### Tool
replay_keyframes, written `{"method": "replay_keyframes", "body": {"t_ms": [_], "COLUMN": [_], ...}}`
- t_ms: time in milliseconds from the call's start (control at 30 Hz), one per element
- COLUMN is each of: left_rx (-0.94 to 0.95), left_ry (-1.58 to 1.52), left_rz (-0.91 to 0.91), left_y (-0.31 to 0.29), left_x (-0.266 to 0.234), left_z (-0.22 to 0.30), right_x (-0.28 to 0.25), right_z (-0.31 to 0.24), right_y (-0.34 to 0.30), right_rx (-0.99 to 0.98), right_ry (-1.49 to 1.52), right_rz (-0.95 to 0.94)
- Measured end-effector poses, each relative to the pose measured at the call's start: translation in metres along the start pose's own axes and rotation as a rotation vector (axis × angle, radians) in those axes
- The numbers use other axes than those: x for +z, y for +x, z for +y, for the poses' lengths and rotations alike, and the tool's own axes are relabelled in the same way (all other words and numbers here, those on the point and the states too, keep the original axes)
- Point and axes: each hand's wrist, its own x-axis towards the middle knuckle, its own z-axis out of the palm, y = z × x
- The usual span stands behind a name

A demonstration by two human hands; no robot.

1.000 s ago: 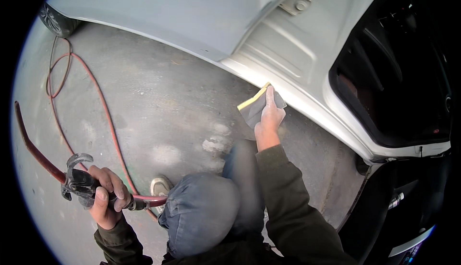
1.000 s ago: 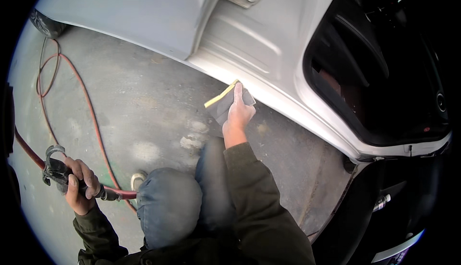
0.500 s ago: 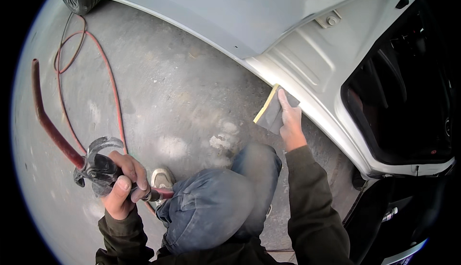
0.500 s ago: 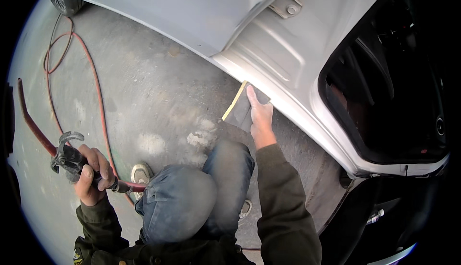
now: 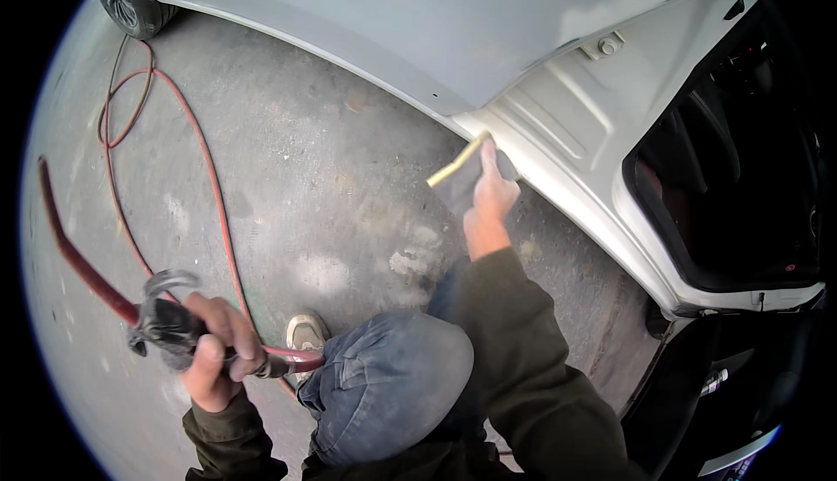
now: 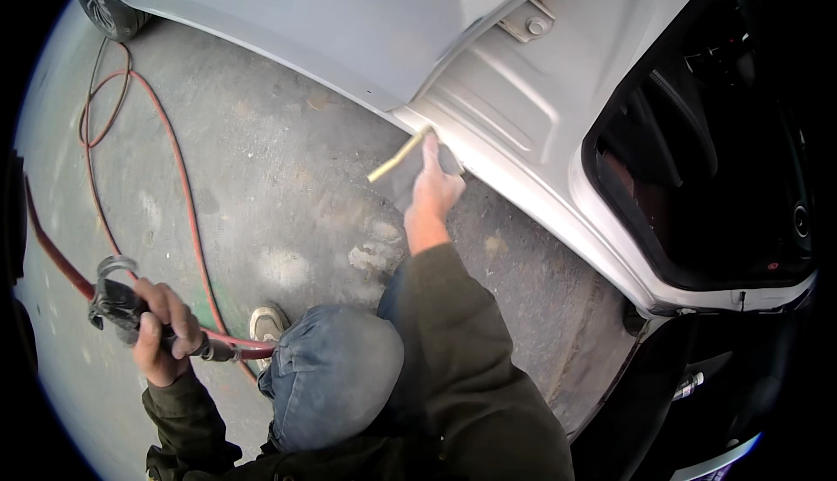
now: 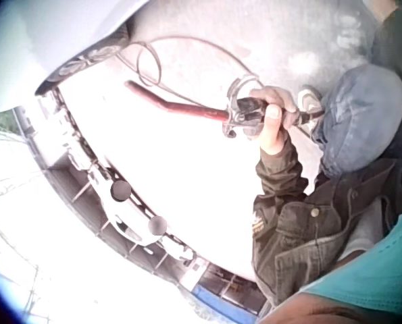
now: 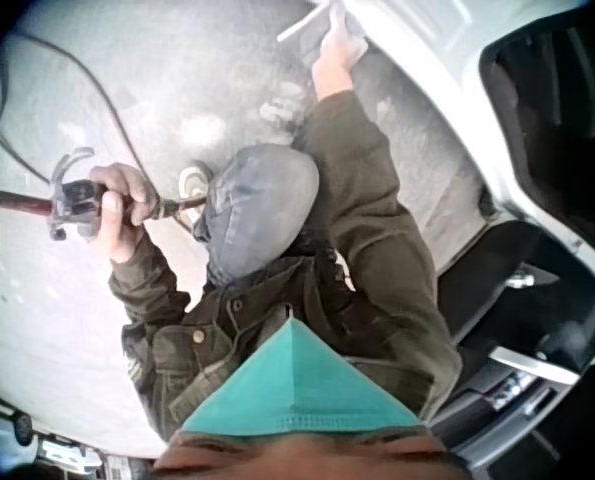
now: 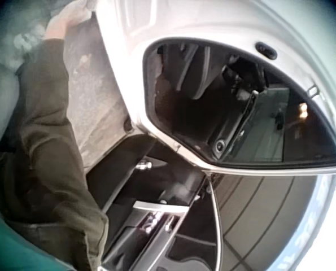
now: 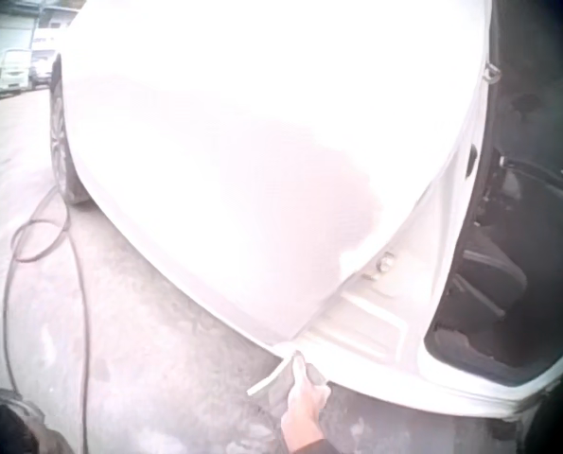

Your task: The person sands the exterior surface of a white car's rear door using a sanding block. They open the door to sand the inner door jamb and lower edge, then close the door to continue sanding the exterior panel around the handle.

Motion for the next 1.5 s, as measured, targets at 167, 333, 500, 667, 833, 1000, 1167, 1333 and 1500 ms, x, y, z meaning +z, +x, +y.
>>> {"method": "replay_keyframes", "body": {"t_ms": [167,333,500,667,833,1000,1167,1333,1500], "left_rx": [0.008,0.014,0.001,0.003,0.011,-0.026,0.039,0.06,-0.001], "left_ry": [-0.045,0.006,-0.002,0.058,0.001,0.072,0.011,-0.081,-0.146], "left_rz": [0.01,0.018,0.042,-0.013,0.061,-0.007,0.065,0.07,0.077], "left_y": [-0.003,0.001,-0.004,0.001,-0.014,-0.003,-0.01,-0.013,-0.009], "left_x": [-0.009,-0.001,-0.009,0.009,-0.01,0.015,-0.01,-0.027,-0.028], "left_z": [0.004,0.003,0.004,0.002,0.011,0.003,0.006,0.003,-0.004], "right_x": [0.039,0.004,0.032,0.03,0.014,0.027,-0.09,-0.123,-0.05], "right_z": [-0.003,-0.005,-0.012,-0.001,-0.021,-0.008,0.003,-0.018,-0.062], "right_y": [-0.015,0.003,-0.019,-0.007,-0.017,-0.013,0.021,-0.008,-0.04], "right_rx": [-0.011,-0.017,0.102,0.047,0.066,-0.04,-0.149,-0.376,-1.755], "right_ry": [-0.017,0.109,-0.072,-0.116,-0.004,-0.235,-0.17,-0.629,-1.303], "right_rz": [0.048,-0.041,0.109,0.061,0.123,0.112,0.111,-0.303,-1.053]}}
